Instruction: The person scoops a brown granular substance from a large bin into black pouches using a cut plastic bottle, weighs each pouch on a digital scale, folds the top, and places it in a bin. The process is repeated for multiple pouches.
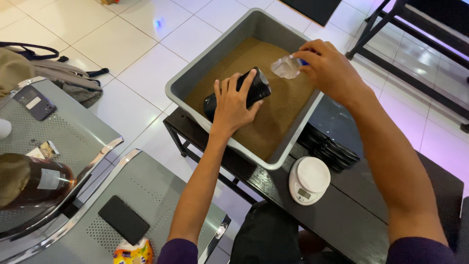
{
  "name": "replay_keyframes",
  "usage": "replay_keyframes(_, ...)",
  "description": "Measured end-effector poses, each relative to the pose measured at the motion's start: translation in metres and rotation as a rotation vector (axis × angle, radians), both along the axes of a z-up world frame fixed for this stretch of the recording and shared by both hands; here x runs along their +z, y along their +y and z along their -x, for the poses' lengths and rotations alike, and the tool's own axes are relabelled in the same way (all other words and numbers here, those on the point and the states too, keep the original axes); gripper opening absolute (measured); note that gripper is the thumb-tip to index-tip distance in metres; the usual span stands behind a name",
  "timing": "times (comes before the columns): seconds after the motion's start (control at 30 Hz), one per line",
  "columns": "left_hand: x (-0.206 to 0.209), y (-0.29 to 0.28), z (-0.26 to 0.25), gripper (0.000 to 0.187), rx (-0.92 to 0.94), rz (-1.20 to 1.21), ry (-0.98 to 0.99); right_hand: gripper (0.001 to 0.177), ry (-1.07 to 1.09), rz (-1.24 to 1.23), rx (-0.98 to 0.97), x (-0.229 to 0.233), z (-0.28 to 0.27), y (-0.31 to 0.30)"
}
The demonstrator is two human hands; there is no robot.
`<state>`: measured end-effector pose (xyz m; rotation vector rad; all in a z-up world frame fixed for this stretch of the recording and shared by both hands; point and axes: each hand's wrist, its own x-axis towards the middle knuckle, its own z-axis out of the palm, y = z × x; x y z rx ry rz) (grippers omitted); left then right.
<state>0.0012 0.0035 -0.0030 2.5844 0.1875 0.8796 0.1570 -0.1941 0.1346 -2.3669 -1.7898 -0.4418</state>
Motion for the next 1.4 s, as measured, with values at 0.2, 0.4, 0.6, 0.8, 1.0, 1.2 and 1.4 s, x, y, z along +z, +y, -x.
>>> replay_keyframes(0.2, -0.008, 0.002, -0.005, 0.082, 0.061, 0.046, -0.083, 0.027, -0.013, 0.489, -0.188, -0.105, -0.022, -0.003)
replay_keyframes(0.4, -0.008, 0.0, -0.003, 0.084, 0.029, 0.068, -0.05, 0.037, 0.465, 0.535, -0.026, -0.108, 0.053, 0.027)
replay_keyframes(0.6, -0.012, 0.001, -0.006, 0.087, 0.009, 0.043, -0.012, 0.032, 0.548, 0.452, -0.173, -0.076, 0.02, 0.002)
replay_keyframes(0.8, -0.013, 0.0, -0.006, 0.09, -0.023, -0.006, 0.068, 0.031, 0.488, 0.326, -0.34, -0.033, -0.021, -0.022)
replay_keyframes(1.0, -0.005, 0.0, -0.004, 0.085, -0.05, -0.046, 0.069, 0.028, 0.36, 0.268, -0.335, 0.014, -0.02, -0.019)
replay_keyframes(1.2, -0.002, -0.001, -0.002, 0.085, -0.066, -0.022, 0.082, 0.031, 0.273, 0.244, -0.083, 0.008, -0.001, 0.005)
replay_keyframes(1.4, -0.006, 0.0, -0.003, 0.084, -0.044, -0.045, 0.057, 0.033, -0.067, 0.116, 0.208, -0.007, -0.006, 0.005)
